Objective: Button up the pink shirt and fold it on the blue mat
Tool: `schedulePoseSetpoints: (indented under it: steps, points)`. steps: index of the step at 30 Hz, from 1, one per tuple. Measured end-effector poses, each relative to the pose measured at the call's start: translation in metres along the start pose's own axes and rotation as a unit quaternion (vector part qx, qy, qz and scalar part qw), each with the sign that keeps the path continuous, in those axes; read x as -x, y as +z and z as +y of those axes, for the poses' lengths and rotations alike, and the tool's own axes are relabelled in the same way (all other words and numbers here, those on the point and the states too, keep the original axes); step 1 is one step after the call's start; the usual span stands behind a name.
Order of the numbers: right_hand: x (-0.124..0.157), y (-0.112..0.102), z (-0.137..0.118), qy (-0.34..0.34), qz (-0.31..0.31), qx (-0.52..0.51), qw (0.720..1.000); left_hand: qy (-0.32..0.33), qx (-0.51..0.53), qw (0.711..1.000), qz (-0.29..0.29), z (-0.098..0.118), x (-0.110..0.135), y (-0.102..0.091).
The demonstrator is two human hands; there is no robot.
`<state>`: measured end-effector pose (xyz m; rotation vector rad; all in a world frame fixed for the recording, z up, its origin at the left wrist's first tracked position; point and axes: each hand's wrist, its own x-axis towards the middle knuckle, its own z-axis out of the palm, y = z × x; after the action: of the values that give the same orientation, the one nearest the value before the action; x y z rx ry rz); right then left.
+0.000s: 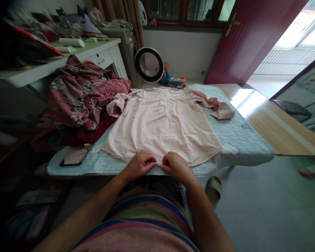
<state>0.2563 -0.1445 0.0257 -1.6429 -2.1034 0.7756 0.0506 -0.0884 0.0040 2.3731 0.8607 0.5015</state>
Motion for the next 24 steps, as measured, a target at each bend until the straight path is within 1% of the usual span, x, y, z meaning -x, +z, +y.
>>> schedulePoseSetpoints:
  steps: [6, 12, 20, 24]
  points:
    - [0.0, 0.002, 0.003, -0.023, 0.009, -0.002, 1.0, 0.0, 0.002, 1.0, -0.002, 0.008, -0.004, 0.0]
    - [0.002, 0.002, 0.002, -0.031, 0.006, -0.002, 0.999, -0.006, -0.009, 1.0, -0.022, 0.015, -0.012, 0.007]
    - [-0.001, 0.001, 0.004, -0.017, 0.011, 0.0, 1.0, 0.011, -0.008, 0.999, -0.03, 0.012, -0.012, 0.008]
    - [-0.002, 0.001, 0.006, -0.023, 0.006, -0.004, 1.0, 0.015, -0.015, 0.999, -0.031, 0.01, -0.011, 0.011]
